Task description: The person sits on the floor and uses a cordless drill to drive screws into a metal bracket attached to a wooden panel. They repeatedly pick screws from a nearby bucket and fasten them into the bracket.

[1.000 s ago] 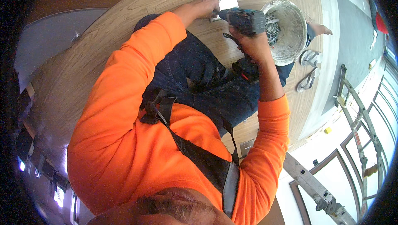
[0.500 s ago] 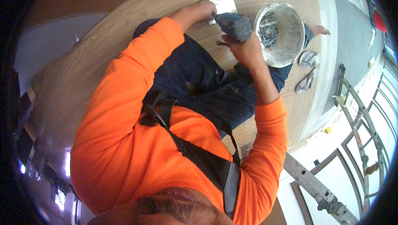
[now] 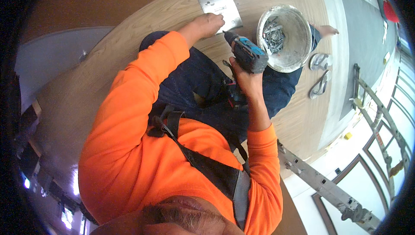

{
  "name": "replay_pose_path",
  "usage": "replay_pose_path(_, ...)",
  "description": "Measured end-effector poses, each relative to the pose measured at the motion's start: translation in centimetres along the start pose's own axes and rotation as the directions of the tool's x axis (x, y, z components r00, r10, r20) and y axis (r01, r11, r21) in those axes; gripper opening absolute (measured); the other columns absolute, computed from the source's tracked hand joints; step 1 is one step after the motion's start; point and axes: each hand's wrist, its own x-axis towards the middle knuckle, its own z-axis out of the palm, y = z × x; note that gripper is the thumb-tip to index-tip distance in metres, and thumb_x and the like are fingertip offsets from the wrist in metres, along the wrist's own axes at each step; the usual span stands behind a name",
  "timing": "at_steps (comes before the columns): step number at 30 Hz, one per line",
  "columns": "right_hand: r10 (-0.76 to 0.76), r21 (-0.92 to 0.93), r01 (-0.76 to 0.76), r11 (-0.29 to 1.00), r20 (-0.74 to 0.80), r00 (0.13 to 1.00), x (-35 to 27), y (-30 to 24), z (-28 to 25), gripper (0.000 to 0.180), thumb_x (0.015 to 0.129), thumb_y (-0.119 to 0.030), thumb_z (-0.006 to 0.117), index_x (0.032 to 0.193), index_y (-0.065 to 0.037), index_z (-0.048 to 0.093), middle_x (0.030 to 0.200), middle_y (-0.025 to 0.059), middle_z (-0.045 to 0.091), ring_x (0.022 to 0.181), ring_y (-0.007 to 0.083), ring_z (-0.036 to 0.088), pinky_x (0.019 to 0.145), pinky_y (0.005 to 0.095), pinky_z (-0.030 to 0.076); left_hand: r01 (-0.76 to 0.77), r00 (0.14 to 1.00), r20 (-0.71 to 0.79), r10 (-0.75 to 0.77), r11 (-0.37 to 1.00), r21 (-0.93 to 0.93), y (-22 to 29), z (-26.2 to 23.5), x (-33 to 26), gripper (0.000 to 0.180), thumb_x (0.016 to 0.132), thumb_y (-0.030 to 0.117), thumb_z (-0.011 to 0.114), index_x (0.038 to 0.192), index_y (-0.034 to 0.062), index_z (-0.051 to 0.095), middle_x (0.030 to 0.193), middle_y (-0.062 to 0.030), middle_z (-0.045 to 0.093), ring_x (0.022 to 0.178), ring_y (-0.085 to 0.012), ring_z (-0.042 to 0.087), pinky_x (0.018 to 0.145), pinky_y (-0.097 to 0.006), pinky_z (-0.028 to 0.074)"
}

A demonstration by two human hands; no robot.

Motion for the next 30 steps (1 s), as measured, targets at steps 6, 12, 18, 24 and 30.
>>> replay_pose_path(6,-0.01,0.137,0.022,0.99,-0.083,0.996,-1.4,2.2,-0.7,0.035,0.085,-0.008,0.074,0.118,-0.004,0.066,0.103,0.0054,0.067,0.09,0.0149,0.062,0.079,0.0308,0.049,0.044,0.998,0.034,-0.046,0.997,0.057,0.4,-0.3,0.1,0.016,0.085,0.006,0.054,0.088,-0.0018,0.068,0.1,-0.0216,0.065,0.095,-0.0411,0.067,0.083,-0.048,0.054)
replay_pose_path(12,0.144,0.399,-0.099,0.911,-0.085,0.986,-0.1,4.0,-0.5,0.041,0.082,-0.012,0.079,0.12,-0.003,0.066,0.111,0.0073,0.07,0.101,0.0173,0.064,0.091,0.0325,0.05,0.03,0.999,0.025,-0.033,0.993,0.115,1.3,-1.1,0.6,0.017,0.085,0.006,0.056,0.089,0.0005,0.071,0.1,-0.0204,0.067,0.096,-0.0389,0.068,0.084,-0.046,0.056)
replay_pose_path(18,0.094,0.427,-0.049,0.903,-0.087,0.992,0.0,5.6,-0.3,0.044,0.082,-0.018,0.081,0.121,-0.003,0.066,0.113,0.0094,0.071,0.102,0.0185,0.064,0.093,0.0342,0.049,0.027,0.999,-0.043,-0.029,0.998,-0.051,-0.2,0.1,-0.2,0.015,0.088,0.013,0.063,0.097,0.0051,0.072,0.099,-0.0164,0.066,0.091,-0.0368,0.066,0.081,-0.043,0.053)
replay_pose_path(24,0.038,0.447,0.011,0.894,-0.1,0.994,0.0,6.7,-0.2,0.046,0.082,-0.023,0.081,0.12,-0.004,0.066,0.112,0.0114,0.072,0.101,0.0201,0.066,0.093,0.035,0.049,0.159,0.983,-0.067,-0.173,0.971,-0.18,-0.6,0.6,-0.6,0.023,0.083,0.021,0.074,0.103,0.01,0.076,0.095,-0.0134,0.069,0.089,-0.0317,0.068,0.08,-0.039,0.053)
replay_pose_path(30,0.129,0.339,-0.099,0.936,-0.068,0.989,0.0,6.1,-0.5,0.047,0.081,-0.029,0.082,0.118,-0.004,0.067,0.109,0.0144,0.072,0.101,0.0244,0.067,0.092,0.0367,0.05,0.207,0.97,-0.105,-0.218,0.972,-0.111,-0.1,0.7,-0.4,0.023,0.08,0.025,0.078,0.098,0.0112,0.078,0.09,-0.0115,0.07,0.084,-0.0289,0.069,0.076,-0.037,0.054)
